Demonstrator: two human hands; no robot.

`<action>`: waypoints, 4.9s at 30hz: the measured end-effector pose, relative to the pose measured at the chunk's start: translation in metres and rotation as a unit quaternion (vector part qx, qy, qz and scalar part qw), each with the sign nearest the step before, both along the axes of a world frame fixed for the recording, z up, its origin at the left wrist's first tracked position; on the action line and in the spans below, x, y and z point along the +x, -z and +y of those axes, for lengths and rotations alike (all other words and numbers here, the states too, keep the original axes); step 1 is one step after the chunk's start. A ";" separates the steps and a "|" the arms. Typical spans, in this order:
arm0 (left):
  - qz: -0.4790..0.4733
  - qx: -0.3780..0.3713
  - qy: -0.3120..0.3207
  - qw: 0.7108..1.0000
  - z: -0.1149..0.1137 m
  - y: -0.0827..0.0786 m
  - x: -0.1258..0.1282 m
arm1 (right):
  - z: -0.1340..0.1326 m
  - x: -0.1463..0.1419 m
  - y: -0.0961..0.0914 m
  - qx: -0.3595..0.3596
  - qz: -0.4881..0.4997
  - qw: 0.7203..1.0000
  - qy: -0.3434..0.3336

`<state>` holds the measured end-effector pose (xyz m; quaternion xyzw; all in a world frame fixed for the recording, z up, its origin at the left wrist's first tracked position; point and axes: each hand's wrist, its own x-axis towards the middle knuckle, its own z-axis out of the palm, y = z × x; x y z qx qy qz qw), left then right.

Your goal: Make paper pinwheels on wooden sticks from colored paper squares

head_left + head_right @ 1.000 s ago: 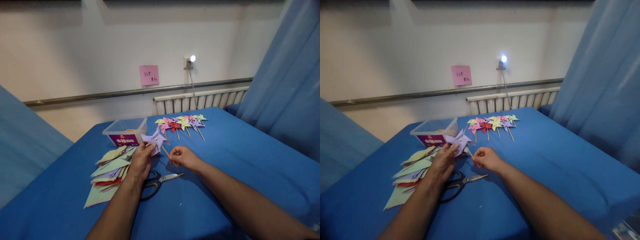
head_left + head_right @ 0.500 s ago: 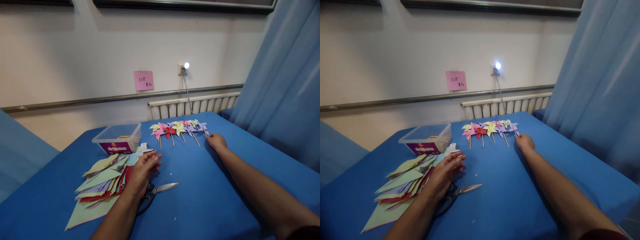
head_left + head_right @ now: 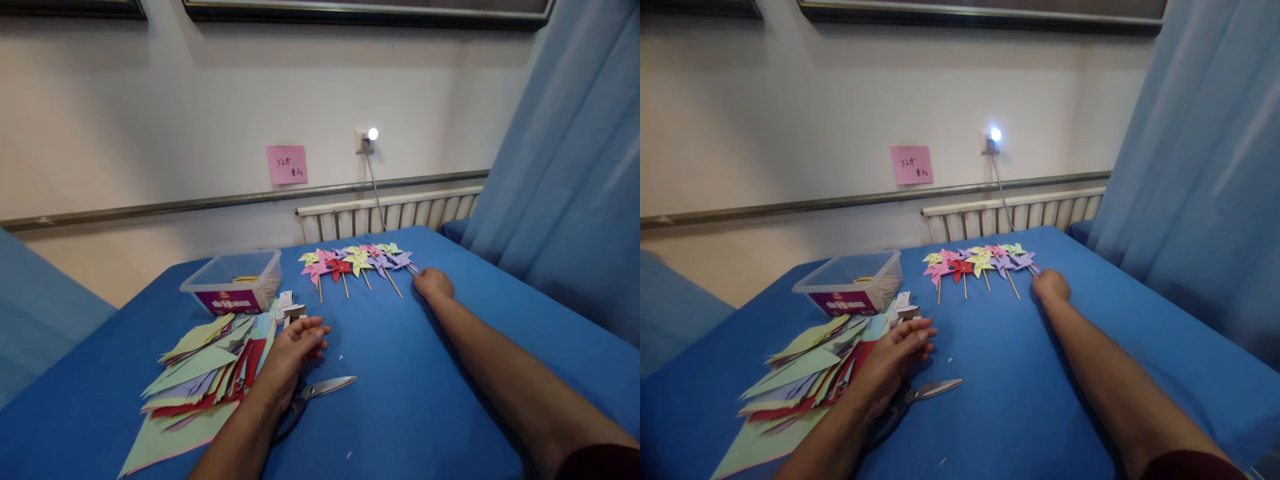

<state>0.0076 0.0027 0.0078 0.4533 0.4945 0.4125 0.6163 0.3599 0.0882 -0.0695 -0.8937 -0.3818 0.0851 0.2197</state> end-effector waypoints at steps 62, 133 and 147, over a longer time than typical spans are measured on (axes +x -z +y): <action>0.538 0.211 -0.268 0.771 0.037 -0.049 -0.168 | -0.068 -0.223 0.003 0.244 0.400 0.798 -0.378; -0.261 0.059 -0.151 0.952 0.009 0.002 0.008 | -0.089 -0.207 -0.033 0.435 0.195 0.766 -0.431; -0.239 0.047 -0.077 0.967 0.001 0.004 0.015 | -0.092 -0.208 -0.037 0.446 0.148 0.784 -0.405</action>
